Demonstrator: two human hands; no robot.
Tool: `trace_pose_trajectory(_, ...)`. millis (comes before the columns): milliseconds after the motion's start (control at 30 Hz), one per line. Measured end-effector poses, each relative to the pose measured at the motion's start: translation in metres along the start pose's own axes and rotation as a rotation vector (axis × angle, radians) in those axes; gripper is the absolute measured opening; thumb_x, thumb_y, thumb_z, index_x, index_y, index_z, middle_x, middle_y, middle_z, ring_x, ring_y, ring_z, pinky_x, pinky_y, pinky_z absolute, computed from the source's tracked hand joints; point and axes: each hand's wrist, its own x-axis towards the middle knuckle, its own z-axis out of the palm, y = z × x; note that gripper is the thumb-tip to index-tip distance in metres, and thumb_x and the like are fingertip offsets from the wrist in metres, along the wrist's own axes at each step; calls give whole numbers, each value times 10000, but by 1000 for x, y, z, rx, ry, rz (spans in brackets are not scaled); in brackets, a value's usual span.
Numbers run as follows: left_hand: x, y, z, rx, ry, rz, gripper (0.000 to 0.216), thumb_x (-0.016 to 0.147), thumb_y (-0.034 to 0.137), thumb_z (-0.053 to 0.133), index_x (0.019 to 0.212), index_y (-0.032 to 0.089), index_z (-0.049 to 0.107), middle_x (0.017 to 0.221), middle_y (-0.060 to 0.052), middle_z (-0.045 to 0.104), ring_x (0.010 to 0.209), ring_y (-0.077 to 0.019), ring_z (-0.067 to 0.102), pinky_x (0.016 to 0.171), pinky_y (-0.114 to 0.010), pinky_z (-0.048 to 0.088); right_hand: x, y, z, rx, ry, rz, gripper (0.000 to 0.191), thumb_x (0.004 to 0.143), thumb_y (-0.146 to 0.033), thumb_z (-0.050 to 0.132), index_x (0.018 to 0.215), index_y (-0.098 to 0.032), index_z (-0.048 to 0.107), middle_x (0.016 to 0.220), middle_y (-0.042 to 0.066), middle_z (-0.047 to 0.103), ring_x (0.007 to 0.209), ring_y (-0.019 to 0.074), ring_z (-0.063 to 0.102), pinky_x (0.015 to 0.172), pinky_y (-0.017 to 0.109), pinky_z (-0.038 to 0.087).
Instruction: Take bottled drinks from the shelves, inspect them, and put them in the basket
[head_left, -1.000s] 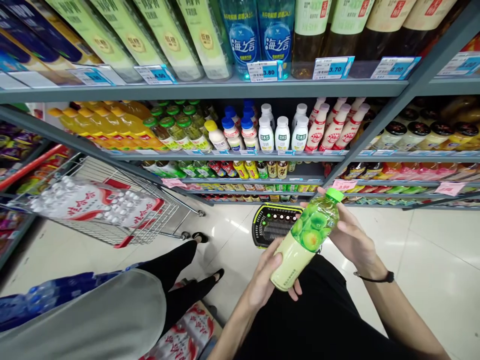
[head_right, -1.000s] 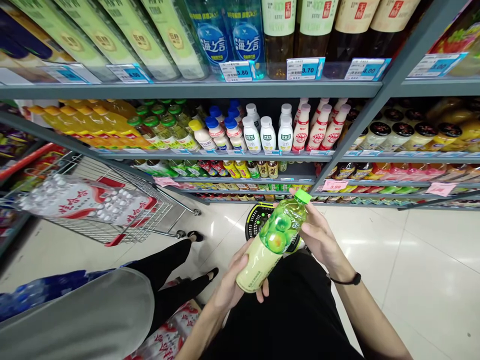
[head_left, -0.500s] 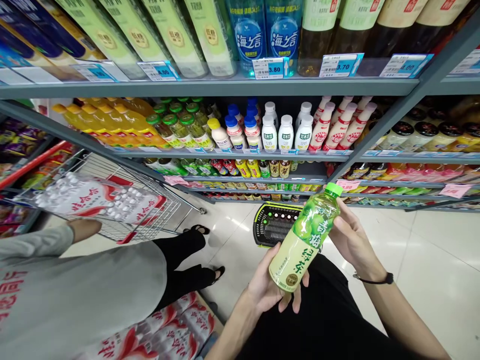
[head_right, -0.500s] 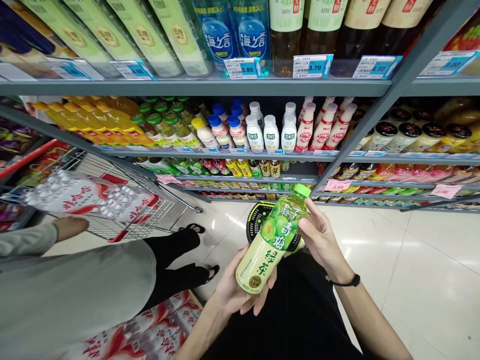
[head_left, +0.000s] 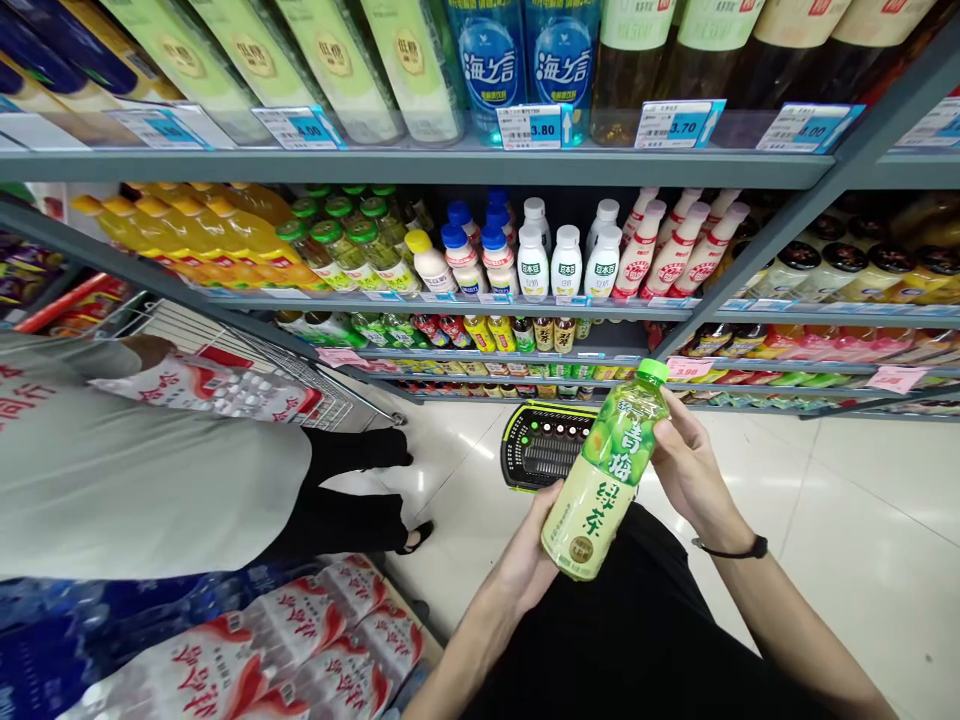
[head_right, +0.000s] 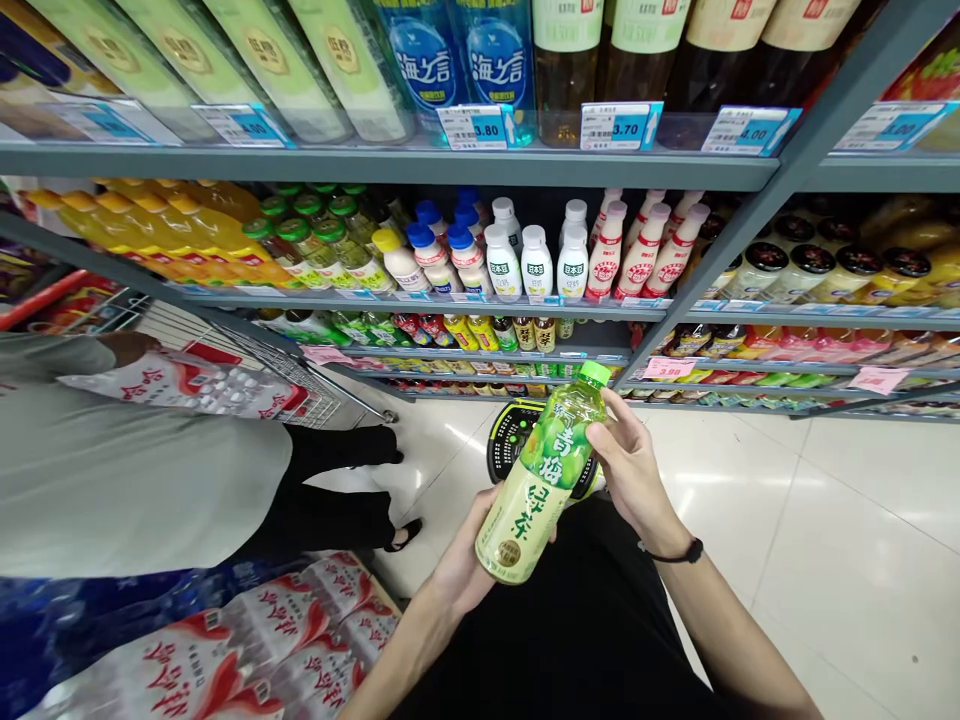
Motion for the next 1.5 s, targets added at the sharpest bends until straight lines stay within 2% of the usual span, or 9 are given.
trace_pose_trajectory(133,-4,3,-4,88,117,-13,630,860,636,672,1138,73,715,881,-150,783,597,-208,690,446,-254,490,0,3,4,-16,22,-62,522,692,-461,933,1150,-322,725,911,-21,748,740,150,652,638,260,539)
trace_pose_trajectory(300,-3,1,-12,133,-86,72,719,905,682,563,1248,61,677,954,-199,781,648,-247,735,372,-230,485,-2,2,9,-154,16,-150,380,718,-433,918,984,-260,708,966,-2,718,841,162,636,709,263,517)
trace_pose_trajectory(500,5,-11,-11,90,-311,115,587,896,565,625,1181,59,710,1063,-239,770,634,-267,765,323,-198,474,-4,-1,10,-264,51,-300,386,766,-448,874,868,-254,556,877,-34,634,810,160,582,742,274,487)
trace_pose_trajectory(733,0,-10,-1,95,-224,159,549,907,561,644,1154,79,728,1070,-218,771,677,-262,773,337,-170,436,2,-11,8,27,-122,85,236,911,-510,621,968,-283,656,1006,15,709,943,247,656,778,358,535)
trace_pose_trajectory(833,-4,-7,1,203,-124,213,516,851,506,754,1167,100,726,1022,-180,781,767,-288,781,454,-220,528,2,-15,13,88,-177,191,296,910,-521,573,1052,-293,696,1115,28,750,1050,288,676,876,417,547)
trace_pose_trajectory(933,-4,-9,3,344,5,278,572,831,475,796,1273,127,691,1085,-156,782,908,-310,773,713,-344,622,2,-14,17,80,-207,204,368,920,-552,565,1146,-293,695,1169,24,757,1122,301,668,938,434,541)
trace_pose_trajectory(1133,-1,-16,6,671,112,492,728,854,360,794,1505,183,522,1445,-127,626,1324,-319,589,1138,-410,463,9,-14,10,-27,-220,121,342,889,-523,712,1128,-279,710,1228,21,748,1178,265,654,989,386,522)
trace_pose_trajectory(1300,-6,-12,6,998,69,609,984,789,313,835,1619,187,323,1412,-153,578,1361,-336,522,1179,-443,414,11,-16,7,3,-133,133,272,889,-472,728,1044,-248,723,1158,52,775,1097,276,703,980,414,537)
trace_pose_trajectory(1500,-6,-15,2,1259,142,731,967,803,271,800,1629,255,297,1346,-120,544,1248,-283,564,1112,-428,477,7,-23,11,125,-196,180,355,880,-422,639,1198,-280,711,1180,39,781,1145,332,707,989,504,556)
